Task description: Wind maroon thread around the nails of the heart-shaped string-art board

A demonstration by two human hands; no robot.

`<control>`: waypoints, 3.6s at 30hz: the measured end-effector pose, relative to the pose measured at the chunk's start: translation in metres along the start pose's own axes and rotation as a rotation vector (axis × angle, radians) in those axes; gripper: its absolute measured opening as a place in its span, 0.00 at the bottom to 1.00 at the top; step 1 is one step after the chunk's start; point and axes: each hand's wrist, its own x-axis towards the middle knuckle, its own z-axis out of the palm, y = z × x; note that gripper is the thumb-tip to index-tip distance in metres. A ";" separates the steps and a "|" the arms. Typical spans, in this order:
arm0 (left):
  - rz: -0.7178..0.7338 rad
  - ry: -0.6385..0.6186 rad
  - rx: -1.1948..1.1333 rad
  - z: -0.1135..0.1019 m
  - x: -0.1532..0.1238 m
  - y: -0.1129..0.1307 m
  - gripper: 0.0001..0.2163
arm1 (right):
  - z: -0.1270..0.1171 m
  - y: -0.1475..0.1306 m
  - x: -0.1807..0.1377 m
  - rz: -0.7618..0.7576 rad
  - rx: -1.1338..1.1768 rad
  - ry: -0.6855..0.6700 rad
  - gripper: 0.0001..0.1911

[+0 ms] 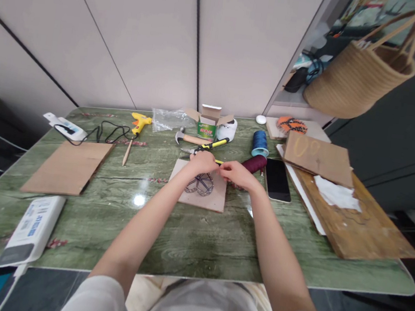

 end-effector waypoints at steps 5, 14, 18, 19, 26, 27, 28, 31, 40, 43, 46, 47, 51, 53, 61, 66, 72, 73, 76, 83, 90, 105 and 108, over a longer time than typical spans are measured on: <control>0.009 0.031 -0.075 -0.003 -0.003 -0.015 0.13 | 0.004 0.004 0.006 -0.097 0.017 0.068 0.11; -0.038 0.129 -0.092 0.006 0.007 -0.032 0.13 | 0.023 0.002 0.018 -0.191 0.007 0.185 0.12; -0.072 0.186 -0.043 0.009 0.004 -0.037 0.13 | 0.025 0.003 0.020 -0.187 0.035 0.182 0.12; -0.072 0.201 -0.031 0.009 0.002 -0.038 0.13 | 0.025 0.003 0.020 -0.188 0.039 0.181 0.12; -0.058 0.224 0.001 0.013 -0.018 -0.042 0.11 | 0.024 0.007 0.021 -0.198 0.021 0.245 0.12; -0.061 0.222 0.005 0.014 -0.020 -0.042 0.11 | 0.025 0.008 0.021 -0.199 0.018 0.255 0.12; -0.061 0.218 0.009 0.014 -0.023 -0.042 0.11 | 0.025 0.008 0.022 -0.200 0.013 0.262 0.12; -0.041 0.203 0.013 0.016 -0.031 -0.041 0.11 | 0.026 0.007 0.022 -0.216 -0.006 0.273 0.12; 0.015 0.237 0.003 0.023 -0.050 -0.028 0.10 | 0.028 0.002 0.020 -0.278 0.004 0.269 0.08; 0.047 0.265 0.030 0.026 -0.057 -0.022 0.10 | 0.026 0.003 0.019 -0.292 -0.003 0.281 0.07; 0.086 0.302 0.112 0.029 -0.062 -0.018 0.09 | 0.024 0.003 0.019 -0.291 0.007 0.293 0.07; 0.105 0.318 0.142 0.030 -0.063 -0.018 0.09 | 0.024 0.003 0.019 -0.288 0.011 0.298 0.07; 0.161 0.335 0.200 0.031 -0.064 -0.023 0.08 | 0.022 0.003 0.018 -0.265 0.000 0.325 0.07; 0.159 0.330 0.194 0.031 -0.064 -0.027 0.08 | 0.022 0.004 0.018 -0.257 0.000 0.332 0.07; 0.364 0.320 0.193 0.037 -0.058 -0.039 0.07 | 0.023 0.006 0.019 -0.249 0.011 0.336 0.08; 0.470 0.297 0.255 0.038 -0.051 -0.050 0.08 | 0.026 0.006 0.020 -0.245 -0.006 0.331 0.07; 0.569 0.288 0.400 0.027 -0.053 -0.054 0.08 | 0.027 0.005 0.020 -0.261 -0.022 0.328 0.07; 0.590 0.281 0.426 0.025 -0.054 -0.054 0.08 | 0.027 0.005 0.020 -0.264 -0.020 0.327 0.08; 0.642 0.262 0.481 0.020 -0.053 -0.051 0.09 | 0.027 0.006 0.021 -0.266 -0.018 0.329 0.08; 0.488 0.294 0.385 0.023 -0.054 -0.031 0.10 | 0.025 0.006 0.020 -0.255 -0.031 0.338 0.08; 0.172 0.243 0.204 0.014 -0.050 -0.004 0.11 | 0.026 0.008 0.021 -0.257 -0.028 0.333 0.08; 0.007 -0.297 -0.117 -0.028 0.009 0.010 0.05 | 0.024 0.010 0.020 -0.163 -0.063 0.398 0.09; -0.022 -0.286 -0.168 -0.025 0.009 0.007 0.03 | 0.024 0.011 0.021 -0.161 -0.071 0.404 0.09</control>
